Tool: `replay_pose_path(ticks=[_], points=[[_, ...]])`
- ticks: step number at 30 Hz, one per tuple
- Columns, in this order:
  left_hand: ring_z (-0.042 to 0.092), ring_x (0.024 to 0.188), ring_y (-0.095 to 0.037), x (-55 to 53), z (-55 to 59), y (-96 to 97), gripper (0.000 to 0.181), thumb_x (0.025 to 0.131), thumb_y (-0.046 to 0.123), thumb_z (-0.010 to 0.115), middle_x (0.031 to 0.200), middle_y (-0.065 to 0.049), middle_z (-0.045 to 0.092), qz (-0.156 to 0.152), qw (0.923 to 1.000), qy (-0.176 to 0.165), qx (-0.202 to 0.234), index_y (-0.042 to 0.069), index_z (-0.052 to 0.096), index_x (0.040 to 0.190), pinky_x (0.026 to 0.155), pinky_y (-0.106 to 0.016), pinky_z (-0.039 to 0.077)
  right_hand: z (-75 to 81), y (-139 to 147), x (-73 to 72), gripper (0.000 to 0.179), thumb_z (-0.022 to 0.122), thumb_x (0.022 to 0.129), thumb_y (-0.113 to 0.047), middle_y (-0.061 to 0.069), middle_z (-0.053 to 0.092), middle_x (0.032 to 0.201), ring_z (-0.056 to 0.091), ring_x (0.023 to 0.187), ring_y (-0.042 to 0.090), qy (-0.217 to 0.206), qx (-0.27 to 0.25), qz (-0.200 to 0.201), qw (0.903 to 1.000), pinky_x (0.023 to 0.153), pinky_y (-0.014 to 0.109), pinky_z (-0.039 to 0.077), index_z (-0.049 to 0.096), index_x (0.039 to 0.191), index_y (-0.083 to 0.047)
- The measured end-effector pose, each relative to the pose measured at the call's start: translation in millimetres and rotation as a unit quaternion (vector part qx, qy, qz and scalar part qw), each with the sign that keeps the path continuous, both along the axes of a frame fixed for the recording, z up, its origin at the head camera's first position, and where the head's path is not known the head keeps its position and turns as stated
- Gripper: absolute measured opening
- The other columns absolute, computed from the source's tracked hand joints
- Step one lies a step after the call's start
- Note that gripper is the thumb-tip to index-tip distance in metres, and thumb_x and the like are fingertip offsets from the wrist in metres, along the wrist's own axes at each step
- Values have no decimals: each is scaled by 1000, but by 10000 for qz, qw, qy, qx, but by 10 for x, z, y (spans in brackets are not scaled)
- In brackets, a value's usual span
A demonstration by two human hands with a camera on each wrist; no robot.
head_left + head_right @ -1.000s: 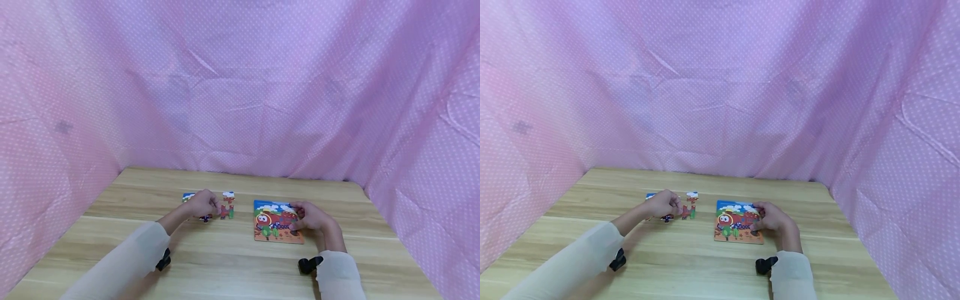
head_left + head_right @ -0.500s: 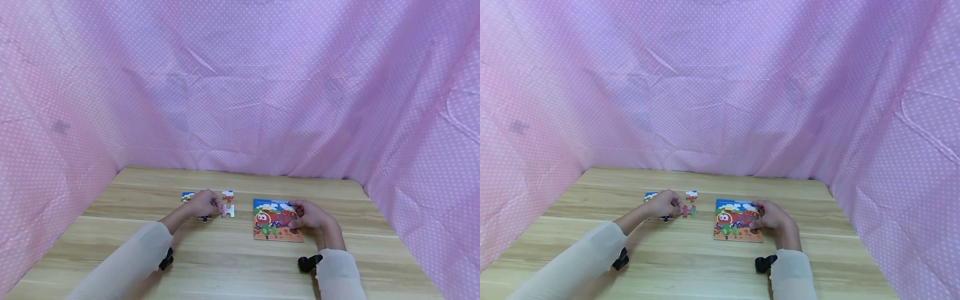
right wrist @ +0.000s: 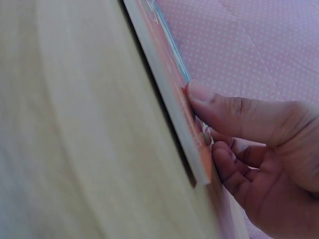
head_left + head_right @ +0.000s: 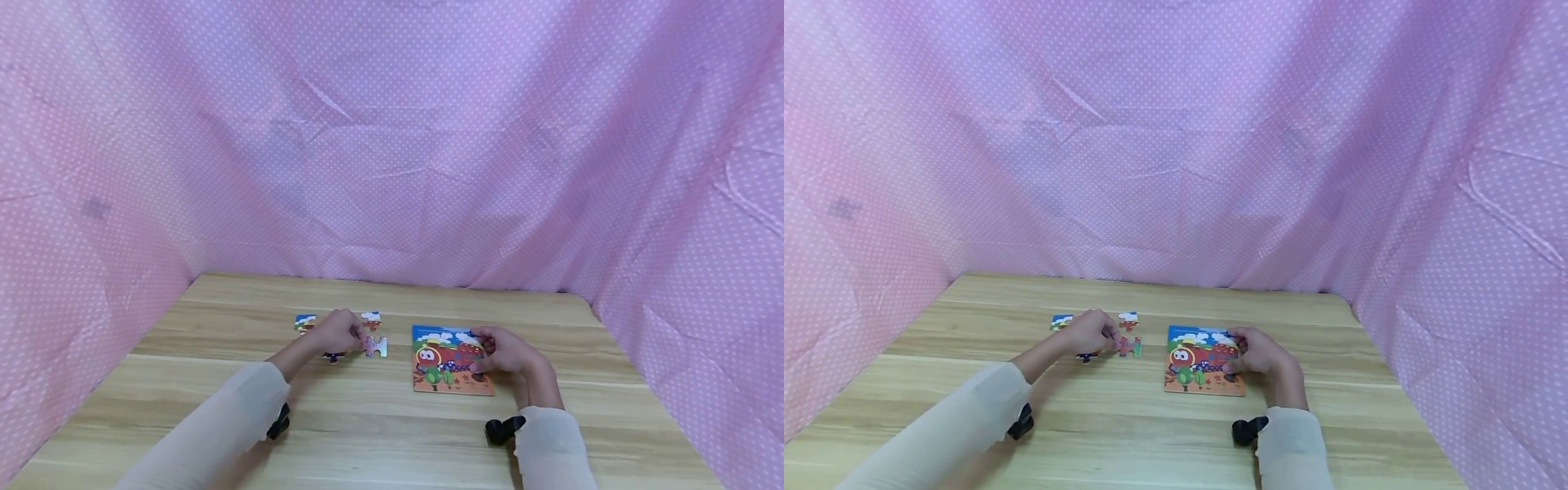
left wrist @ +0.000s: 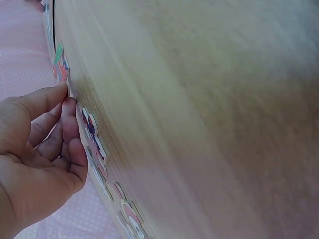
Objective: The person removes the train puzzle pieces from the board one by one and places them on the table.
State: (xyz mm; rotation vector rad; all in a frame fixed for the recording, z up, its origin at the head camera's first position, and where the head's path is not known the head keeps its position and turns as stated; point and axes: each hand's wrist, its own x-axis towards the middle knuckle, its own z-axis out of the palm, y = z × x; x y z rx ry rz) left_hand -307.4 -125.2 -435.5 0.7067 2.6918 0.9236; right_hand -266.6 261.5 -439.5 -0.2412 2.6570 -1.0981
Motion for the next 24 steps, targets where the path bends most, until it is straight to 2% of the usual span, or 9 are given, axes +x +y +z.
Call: replay_pose_path(ticks=[4,14,24], points=[[54,65,-12,24,15,5,16,89,2,75,78,6,66,-84,9997,156,-138,13,75,78,60,-26,45,5,-7,11,77,90,79,-14,13,56,122,48,110,31,-12,4,7,10000,101,51,42,53,145,-1],[56,69,-12,50,35,11,19,92,4,74,76,8,67,-41,9997,19,-244,15,74,77,65,-27,47,34,-8,33,74,89,79,-12,12,58,122,50,111,30,-33,-59,57,10000,103,53,42,54,143,1],[57,72,-13,17,36,-12,16,91,2,73,80,6,68,98,9999,-86,21,14,76,80,65,-28,48,26,-13,28,76,89,79,-12,13,58,123,49,112,30,-17,-30,50,10000,104,54,42,53,144,0]])
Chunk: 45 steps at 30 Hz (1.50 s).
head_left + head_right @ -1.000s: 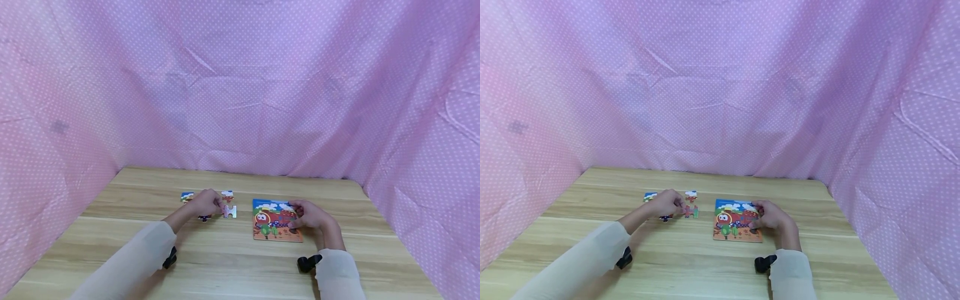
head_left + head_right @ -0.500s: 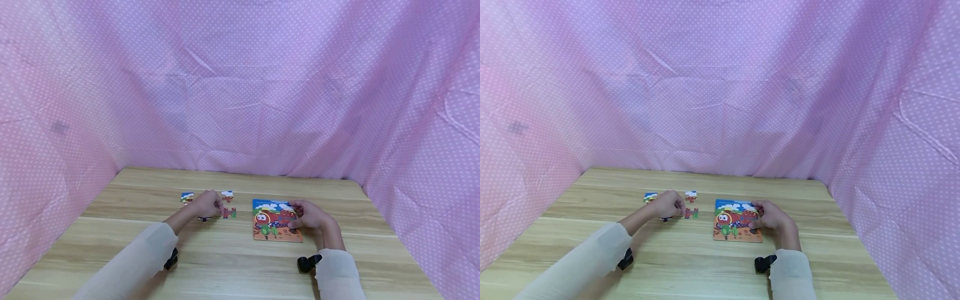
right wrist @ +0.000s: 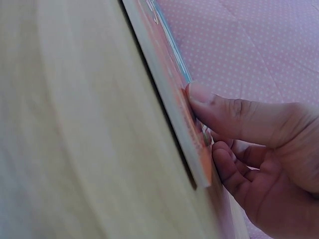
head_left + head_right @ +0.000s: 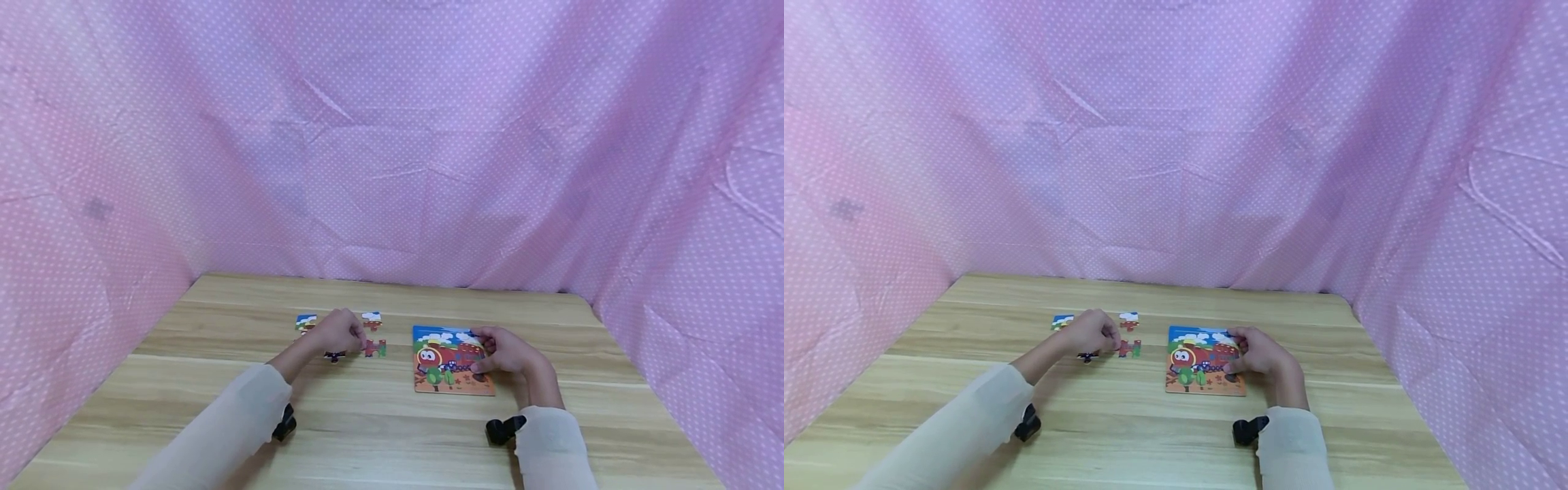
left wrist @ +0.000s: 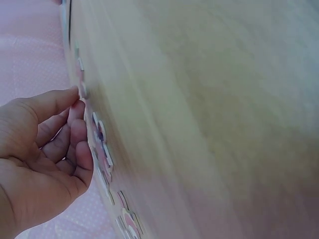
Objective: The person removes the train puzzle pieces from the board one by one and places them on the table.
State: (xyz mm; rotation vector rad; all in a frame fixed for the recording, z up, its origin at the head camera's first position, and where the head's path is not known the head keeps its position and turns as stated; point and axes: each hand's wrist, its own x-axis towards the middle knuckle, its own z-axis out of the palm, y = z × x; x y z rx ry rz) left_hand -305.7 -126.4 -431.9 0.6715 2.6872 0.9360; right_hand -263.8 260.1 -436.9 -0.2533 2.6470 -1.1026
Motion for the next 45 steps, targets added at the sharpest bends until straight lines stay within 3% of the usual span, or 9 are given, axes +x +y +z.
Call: replay_pose_path(ticks=[11,19,23,29,36,45], points=[[62,76,-17,-12,79,115,8,98,10,68,89,-2,72,155,9948,-589,812,9,76,95,65,-30,50,3,3,-7,79,90,78,-12,14,56,123,48,111,30,-24,-77,-17,10000,103,53,41,52,146,1],[62,78,-18,-2,120,295,6,97,13,72,87,-2,72,37,9938,-466,1010,9,76,94,64,-29,47,-10,13,-18,80,90,78,-12,14,56,124,48,111,31,-58,-86,-33,9999,102,52,41,51,146,0],[59,73,-16,-5,111,376,7,97,14,71,84,0,70,-26,9932,-461,1068,9,76,95,63,-29,47,-12,12,-16,80,90,78,-12,14,55,124,48,111,31,-64,-73,-48,9999,102,53,41,51,147,0],[62,78,-14,-14,100,523,5,96,16,73,86,5,70,-103,9944,-369,983,14,76,95,71,-30,51,-21,17,-22,81,90,78,-13,13,54,124,47,111,30,-70,-59,-94,9999,102,51,41,50,148,-1],[60,78,-14,30,91,718,5,96,12,73,86,3,70,-452,9919,-448,1095,9,76,96,71,-29,51,-15,17,-22,81,90,79,-14,13,54,125,48,112,30,-53,-52,-121,9999,104,54,41,50,148,-2],[60,80,-14,107,31,927,7,94,12,74,87,5,69,-574,9930,-518,893,16,77,90,72,-29,49,-1,6,-34,80,89,79,-15,13,54,124,47,111,31,-71,-40,-110,9999,103,51,41,50,148,-3]])
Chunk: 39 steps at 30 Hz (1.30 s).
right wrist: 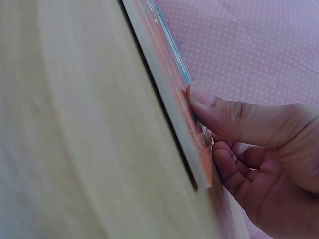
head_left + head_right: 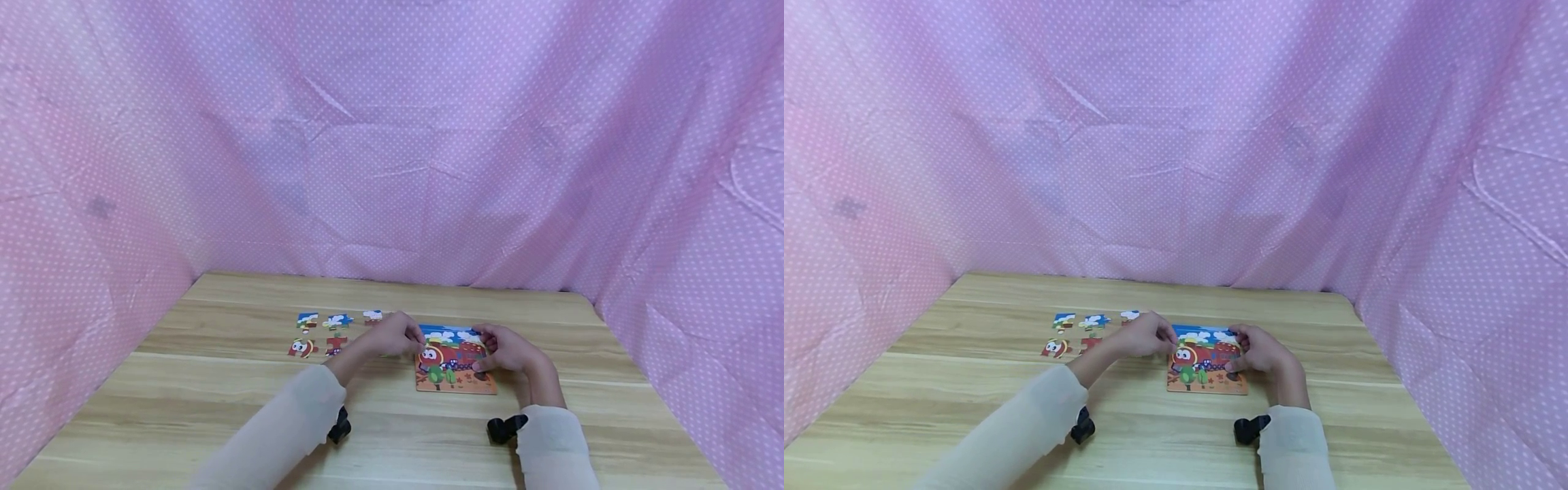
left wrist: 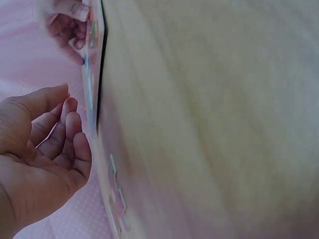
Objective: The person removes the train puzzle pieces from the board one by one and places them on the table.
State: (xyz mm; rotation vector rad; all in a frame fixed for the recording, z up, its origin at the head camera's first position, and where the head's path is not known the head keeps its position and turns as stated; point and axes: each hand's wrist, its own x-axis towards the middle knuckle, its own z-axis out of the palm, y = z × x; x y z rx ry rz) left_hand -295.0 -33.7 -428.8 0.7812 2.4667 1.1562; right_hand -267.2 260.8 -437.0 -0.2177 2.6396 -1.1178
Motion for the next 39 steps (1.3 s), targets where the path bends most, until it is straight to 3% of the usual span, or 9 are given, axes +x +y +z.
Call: replay_pose_path(ticks=[6,13,23,39], points=[[61,79,-9,63,-64,114,6,91,14,79,84,10,69,-165,9994,177,-251,18,77,88,71,-26,50,1,2,5,80,89,79,-14,13,54,125,47,112,31,-15,-28,-32,10000,103,53,41,49,148,-3],[59,78,-9,128,-62,178,13,86,16,84,85,5,67,-370,9990,-36,-233,12,74,93,70,-23,49,-6,-4,-3,80,89,80,-14,13,53,124,47,111,30,-30,-44,-10,10000,101,51,41,49,148,-2],[56,86,-6,149,-48,221,37,81,32,89,94,9,64,-523,9914,500,-1094,11,73,106,79,-21,49,-1,0,10,82,90,78,-15,13,53,121,47,110,30,36,-48,18,10000,101,50,41,50,147,0],[51,79,-9,152,-23,272,32,80,30,90,89,5,61,-492,9885,464,-1349,15,67,97,72,-22,46,-7,-6,9,81,90,78,-15,14,53,125,46,112,31,7,-47,-12,10000,103,53,41,50,147,-2]])
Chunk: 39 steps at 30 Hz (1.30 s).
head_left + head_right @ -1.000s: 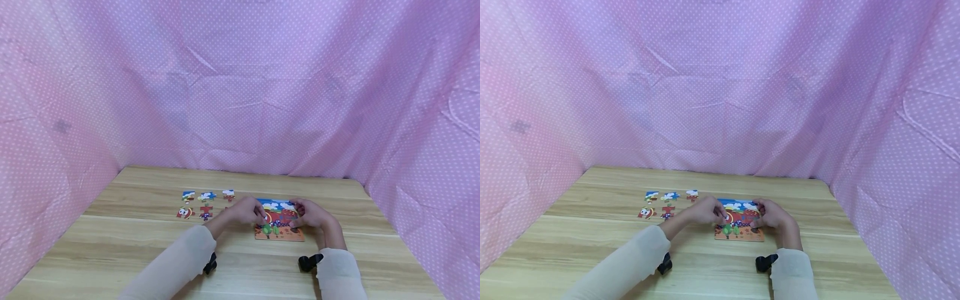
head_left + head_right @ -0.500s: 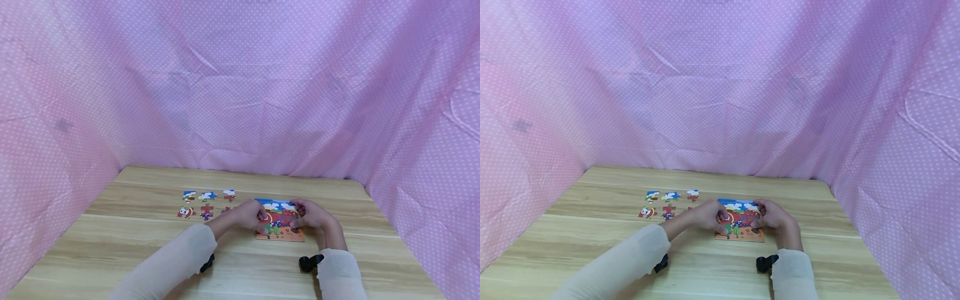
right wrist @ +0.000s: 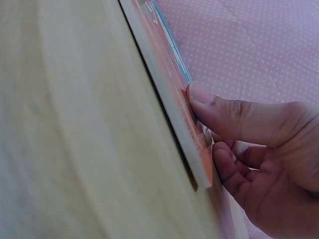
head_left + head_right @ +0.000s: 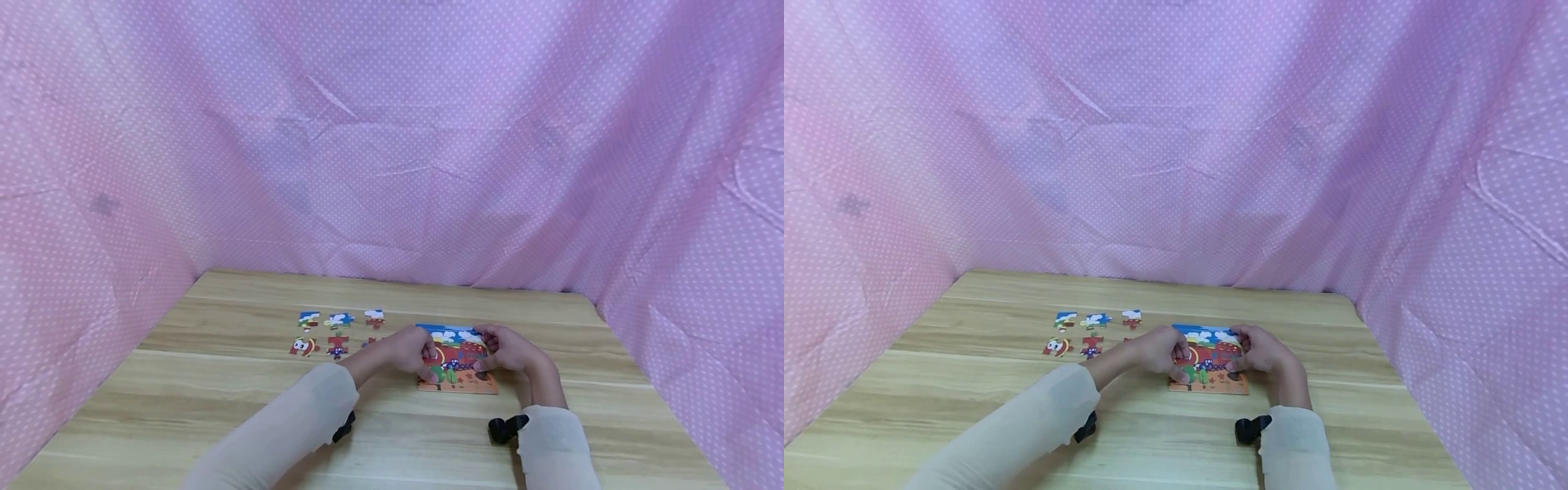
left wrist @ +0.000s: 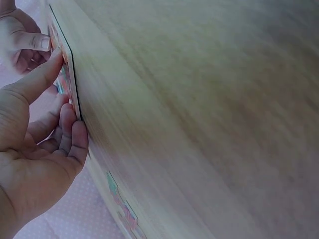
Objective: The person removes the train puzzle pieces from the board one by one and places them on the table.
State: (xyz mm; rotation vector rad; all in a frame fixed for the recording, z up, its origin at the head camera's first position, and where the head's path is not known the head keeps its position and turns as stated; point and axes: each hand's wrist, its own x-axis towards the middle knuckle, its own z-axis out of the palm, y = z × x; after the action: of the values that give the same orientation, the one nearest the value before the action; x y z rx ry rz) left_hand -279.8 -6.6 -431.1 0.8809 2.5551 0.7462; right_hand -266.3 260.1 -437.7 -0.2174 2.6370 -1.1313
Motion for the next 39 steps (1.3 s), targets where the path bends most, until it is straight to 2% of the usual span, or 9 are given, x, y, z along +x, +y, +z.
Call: replay_pose_path(ticks=[11,21,26,39], points=[[51,80,-10,-2,14,12,33,81,30,90,89,5,60,77,9997,-220,-16,16,63,95,71,-24,45,8,1,-4,79,89,80,-12,14,54,126,47,112,31,-48,-30,-10,10000,103,53,41,50,147,-1],[51,78,-10,-8,-5,17,34,80,28,91,89,4,60,120,9996,-241,22,15,62,94,70,-24,45,5,7,-11,80,90,79,-14,15,54,126,47,112,32,-8,42,50,10000,103,54,41,50,147,-1],[52,78,-11,15,21,24,34,80,26,90,89,3,59,197,9993,-300,75,15,61,94,69,-24,45,17,-5,4,80,89,79,-12,16,54,126,47,113,32,-30,-12,50,10000,103,53,41,49,147,0],[49,69,-10,1,13,32,34,81,25,90,81,3,57,36,9997,-225,71,14,60,93,65,-23,41,22,-16,0,80,89,79,-12,15,54,127,47,113,32,-45,58,24,10000,104,55,40,50,147,-1]])
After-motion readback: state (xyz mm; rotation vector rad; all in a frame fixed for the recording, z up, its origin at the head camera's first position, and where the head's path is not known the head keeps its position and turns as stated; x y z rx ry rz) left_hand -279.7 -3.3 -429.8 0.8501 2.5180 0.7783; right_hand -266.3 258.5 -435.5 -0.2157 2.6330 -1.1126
